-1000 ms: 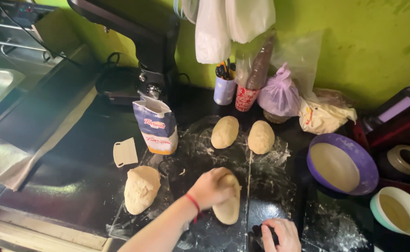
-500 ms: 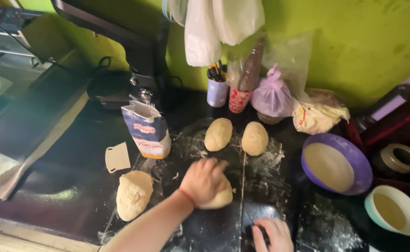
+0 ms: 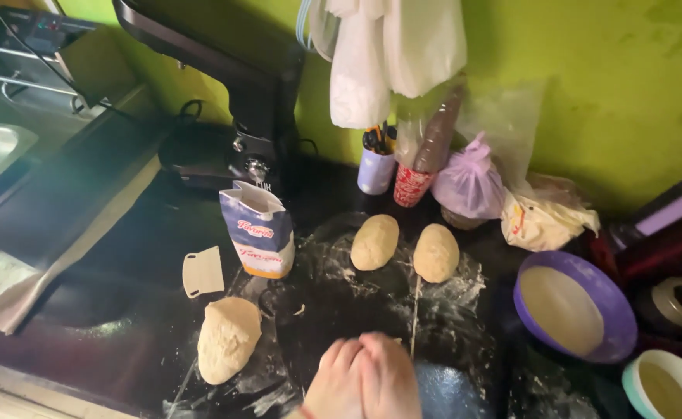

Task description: Shaping individual portions of dough into small loaves on a floured surface.

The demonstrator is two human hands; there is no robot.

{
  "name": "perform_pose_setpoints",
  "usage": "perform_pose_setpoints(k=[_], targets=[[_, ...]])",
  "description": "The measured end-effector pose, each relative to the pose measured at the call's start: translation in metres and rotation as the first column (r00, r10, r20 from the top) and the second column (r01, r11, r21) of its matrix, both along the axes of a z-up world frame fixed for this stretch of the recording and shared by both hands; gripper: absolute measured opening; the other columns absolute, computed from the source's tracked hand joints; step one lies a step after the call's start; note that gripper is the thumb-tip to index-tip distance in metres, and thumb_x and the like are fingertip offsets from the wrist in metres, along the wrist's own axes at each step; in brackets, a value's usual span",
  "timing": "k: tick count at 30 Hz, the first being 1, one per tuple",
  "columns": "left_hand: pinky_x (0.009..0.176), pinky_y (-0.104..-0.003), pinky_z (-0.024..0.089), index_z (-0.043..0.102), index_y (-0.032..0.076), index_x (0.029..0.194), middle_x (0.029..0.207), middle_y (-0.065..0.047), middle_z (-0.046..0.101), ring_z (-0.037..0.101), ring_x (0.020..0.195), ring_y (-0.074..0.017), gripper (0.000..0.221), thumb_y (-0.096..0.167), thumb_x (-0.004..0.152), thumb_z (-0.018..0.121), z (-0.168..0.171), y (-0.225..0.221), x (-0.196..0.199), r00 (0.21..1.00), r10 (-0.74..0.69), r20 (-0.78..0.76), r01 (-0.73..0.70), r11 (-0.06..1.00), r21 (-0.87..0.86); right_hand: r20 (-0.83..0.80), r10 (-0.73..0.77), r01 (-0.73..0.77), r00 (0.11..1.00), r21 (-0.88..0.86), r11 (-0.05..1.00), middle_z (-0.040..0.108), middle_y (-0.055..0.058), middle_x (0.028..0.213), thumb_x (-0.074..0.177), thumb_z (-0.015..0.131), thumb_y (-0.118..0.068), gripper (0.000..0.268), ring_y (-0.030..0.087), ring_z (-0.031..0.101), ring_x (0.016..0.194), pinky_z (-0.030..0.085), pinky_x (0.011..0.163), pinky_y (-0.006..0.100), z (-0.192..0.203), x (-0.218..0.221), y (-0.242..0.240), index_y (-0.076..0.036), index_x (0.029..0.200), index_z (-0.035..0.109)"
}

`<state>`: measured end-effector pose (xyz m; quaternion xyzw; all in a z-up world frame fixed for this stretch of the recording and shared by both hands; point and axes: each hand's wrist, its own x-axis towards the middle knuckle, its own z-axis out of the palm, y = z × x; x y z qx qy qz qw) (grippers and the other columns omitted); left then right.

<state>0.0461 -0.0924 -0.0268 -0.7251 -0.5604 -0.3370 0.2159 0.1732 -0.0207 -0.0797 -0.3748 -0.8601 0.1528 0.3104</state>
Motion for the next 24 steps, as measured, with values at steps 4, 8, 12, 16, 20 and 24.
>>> perform_pose_setpoints(k=[4,8,12,16,20,24], targets=[[0.087,-0.048,0.048,0.066,0.006,0.127,0.111,-0.014,0.069,0.061,0.099,-0.0355,0.052,0.04,0.088,0.059,0.02,0.079,-0.02,0.999,-0.033,0.014,0.036,0.899,-0.435,0.141,-0.201,0.201,0.969,0.013,0.98,0.076,0.009,0.117,0.111,0.036,-0.042,0.047,0.033,0.068,0.107,0.052,0.092,0.049,0.058,-0.019,0.058,-0.014,0.122,0.071],[0.092,-0.053,0.052,0.077,0.017,0.103,0.099,-0.011,0.076,0.072,0.09,-0.0357,0.027,0.028,0.101,0.052,0.016,0.133,-0.022,0.989,0.112,-0.098,-0.149,0.798,-0.584,0.113,-0.233,0.22,0.966,0.123,0.968,0.078,0.014,0.105,0.111,0.05,-0.033,0.039,0.038,0.069,0.099,0.055,0.09,0.052,0.084,-0.017,0.098,-0.009,0.097,0.077],[0.06,-0.053,0.045,0.061,0.017,0.079,0.081,-0.009,0.061,0.059,0.07,-0.0365,0.028,0.03,0.103,0.057,0.022,0.06,-0.022,0.985,0.049,0.167,-0.004,0.965,-0.261,-0.011,-0.071,0.068,0.997,-0.161,0.985,0.071,0.014,0.077,0.113,0.04,-0.028,0.042,0.04,0.068,0.075,0.048,0.072,0.053,0.072,0.004,0.04,-0.011,0.081,0.061],[0.088,-0.047,0.054,0.066,0.004,0.122,0.114,-0.015,0.067,0.064,0.1,-0.0326,0.043,0.032,0.113,0.034,0.029,-0.012,-0.012,0.994,-0.005,0.107,-0.001,0.999,0.055,0.181,0.008,-0.036,0.983,0.157,0.987,0.072,0.013,0.113,0.1,0.056,-0.034,0.038,0.026,0.075,0.091,0.063,0.076,0.038,-0.127,0.032,0.022,-0.005,0.121,0.068],[0.104,-0.056,0.049,0.064,0.002,0.146,0.136,-0.016,0.064,0.061,0.121,-0.0378,0.057,0.038,0.107,0.043,0.013,-0.002,-0.014,0.992,-0.121,0.028,0.123,0.989,-0.087,0.307,-0.153,-0.026,0.939,0.511,0.859,0.072,0.021,0.124,0.102,0.044,-0.021,0.05,0.031,0.072,0.103,0.056,0.093,0.045,-0.115,0.054,0.006,0.007,0.139,0.061],[0.107,-0.051,0.045,0.059,0.004,0.148,0.131,-0.016,0.065,0.06,0.117,-0.0385,0.067,0.038,0.09,0.059,0.011,0.076,-0.011,0.981,-0.189,0.05,0.195,0.961,-0.198,0.21,-0.215,0.156,0.954,0.262,0.952,0.058,0.019,0.158,0.111,0.035,-0.051,0.071,0.035,0.058,0.144,0.04,0.121,0.057,0.028,0.038,0.017,0.0,0.159,0.046]])
